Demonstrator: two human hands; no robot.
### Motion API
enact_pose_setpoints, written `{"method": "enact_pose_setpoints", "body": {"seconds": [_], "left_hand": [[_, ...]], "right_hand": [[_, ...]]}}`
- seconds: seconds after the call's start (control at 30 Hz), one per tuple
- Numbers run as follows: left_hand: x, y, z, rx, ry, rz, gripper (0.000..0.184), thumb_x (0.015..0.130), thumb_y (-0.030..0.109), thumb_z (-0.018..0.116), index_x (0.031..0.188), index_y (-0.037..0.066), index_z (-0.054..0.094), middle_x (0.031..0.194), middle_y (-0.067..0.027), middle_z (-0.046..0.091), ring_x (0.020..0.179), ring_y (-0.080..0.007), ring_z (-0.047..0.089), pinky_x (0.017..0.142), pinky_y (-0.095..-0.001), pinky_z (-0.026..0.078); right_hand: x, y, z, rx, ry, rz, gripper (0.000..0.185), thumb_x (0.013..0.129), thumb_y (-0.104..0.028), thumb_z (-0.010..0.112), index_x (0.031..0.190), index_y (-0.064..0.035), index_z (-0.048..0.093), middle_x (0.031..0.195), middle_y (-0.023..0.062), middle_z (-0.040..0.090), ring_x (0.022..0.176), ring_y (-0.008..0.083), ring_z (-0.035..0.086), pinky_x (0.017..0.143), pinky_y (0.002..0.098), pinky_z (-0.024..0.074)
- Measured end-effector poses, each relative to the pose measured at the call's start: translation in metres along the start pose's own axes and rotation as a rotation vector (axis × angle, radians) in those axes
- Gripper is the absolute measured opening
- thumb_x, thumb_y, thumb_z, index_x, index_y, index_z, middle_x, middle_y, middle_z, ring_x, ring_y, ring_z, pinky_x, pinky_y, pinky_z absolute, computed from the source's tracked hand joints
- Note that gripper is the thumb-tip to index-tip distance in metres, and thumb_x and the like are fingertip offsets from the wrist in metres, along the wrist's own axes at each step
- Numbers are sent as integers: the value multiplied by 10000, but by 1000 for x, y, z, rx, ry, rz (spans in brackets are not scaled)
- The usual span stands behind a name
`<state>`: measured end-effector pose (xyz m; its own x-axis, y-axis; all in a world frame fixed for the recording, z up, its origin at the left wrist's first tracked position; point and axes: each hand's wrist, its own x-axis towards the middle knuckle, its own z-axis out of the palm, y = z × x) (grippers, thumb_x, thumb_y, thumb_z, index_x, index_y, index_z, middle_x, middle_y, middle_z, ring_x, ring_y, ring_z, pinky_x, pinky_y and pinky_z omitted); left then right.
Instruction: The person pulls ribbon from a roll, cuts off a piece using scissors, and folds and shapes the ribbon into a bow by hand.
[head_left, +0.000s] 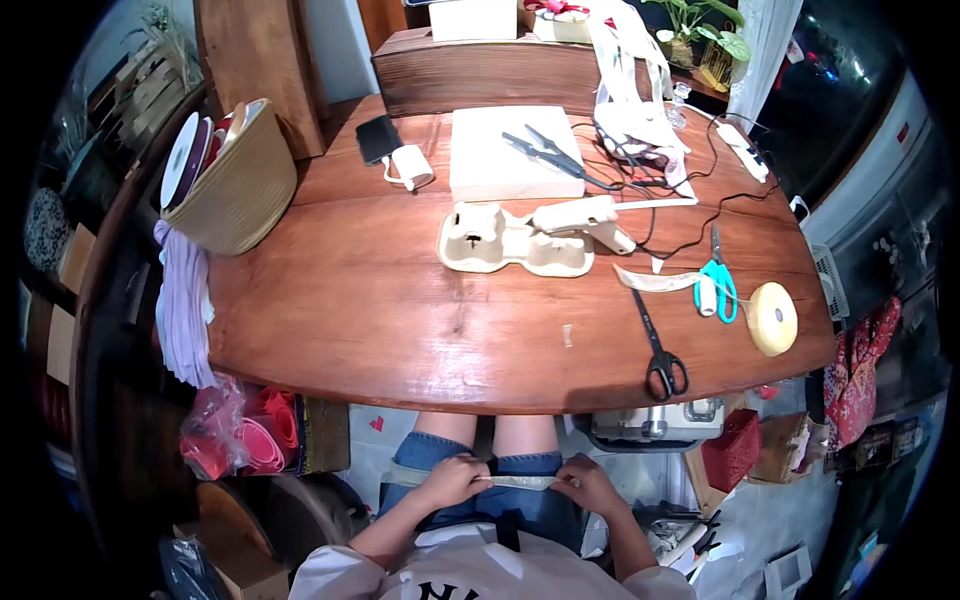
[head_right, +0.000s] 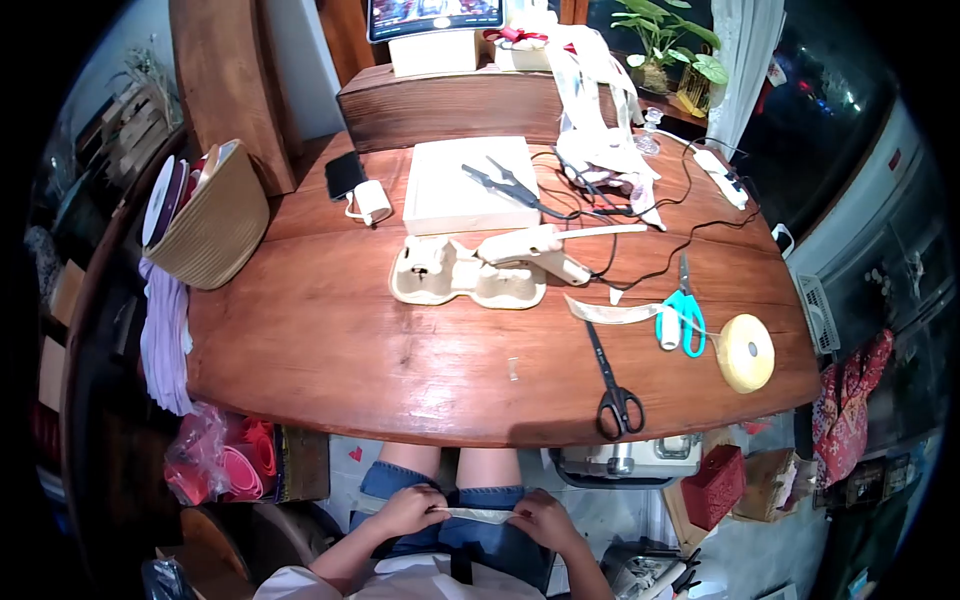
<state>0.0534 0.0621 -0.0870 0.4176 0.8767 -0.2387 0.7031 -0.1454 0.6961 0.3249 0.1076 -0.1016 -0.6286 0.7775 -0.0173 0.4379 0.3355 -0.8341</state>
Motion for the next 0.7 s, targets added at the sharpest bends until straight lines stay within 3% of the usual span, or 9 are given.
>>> {"method": "enact_pose_setpoints", "body": {"seconds": [0.07,0.2,0.27,0.4,0.47,0.53,0.6,0.63,0.7], "left_hand": [[9,10,-3,32,-11,-15,205,774,245,580,805,46,625,777,-125,597,770,-303,558,704,-376,452],[21,16,-1,64,-18,108,215,787,252,565,827,52,632,776,-125,596,768,-300,559,705,-373,452],[26,22,-1,112,156,279,209,795,238,553,837,52,638,779,-127,595,767,-300,561,706,-374,453],[17,40,-18,90,251,388,194,796,218,557,840,48,640,783,-121,598,747,-284,574,685,-365,462],[6,40,-24,-69,183,261,168,789,190,570,837,44,637,770,-102,603,719,-267,577,670,-355,467],[-11,34,-33,-103,205,283,141,792,162,577,819,33,627,727,-89,606,644,-233,586,607,-319,468],[-30,38,-47,-317,50,129,132,811,151,573,794,28,617,659,-72,595,567,-171,574,549,-274,452],[-40,47,-56,-465,-66,-26,129,800,159,577,786,31,587,596,-90,558,559,-216,577,542,-296,450],[-48,45,-51,-506,-74,-3,130,801,158,577,790,28,582,588,-83,552,555,-205,573,539,-288,448]], "right_hand": [[-5,-3,-12,9,31,-45,176,642,-114,717,663,-34,562,697,70,568,671,257,529,614,342,429],[-18,-9,-26,40,17,20,176,644,-122,723,687,-29,579,709,71,571,679,254,524,611,342,426],[-26,-12,-33,56,2,70,166,654,-104,719,753,-29,610,687,68,564,631,221,530,573,320,427],[-38,-23,-30,188,124,228,212,657,-90,717,838,-36,621,646,62,553,574,172,534,519,289,420],[-35,-48,-39,103,62,356,269,646,-108,724,886,-43,622,635,68,546,537,141,542,493,259,424],[-31,-62,-37,-34,32,332,300,644,-165,726,904,-61,618,709,88,570,593,188,573,538,286,455],[-28,-66,-30,-330,109,60,312,643,-224,722,898,-78,619,795,99,579,683,244,583,601,325,474],[-25,-71,-27,-374,39,64,337,642,-261,714,914,-92,609,846,101,578,802,279,565,673,367,465],[-8,-91,-15,-425,-88,52,337,650,-275,704,915,-93,601,846,103,575,833,279,557,696,371,461]]}}
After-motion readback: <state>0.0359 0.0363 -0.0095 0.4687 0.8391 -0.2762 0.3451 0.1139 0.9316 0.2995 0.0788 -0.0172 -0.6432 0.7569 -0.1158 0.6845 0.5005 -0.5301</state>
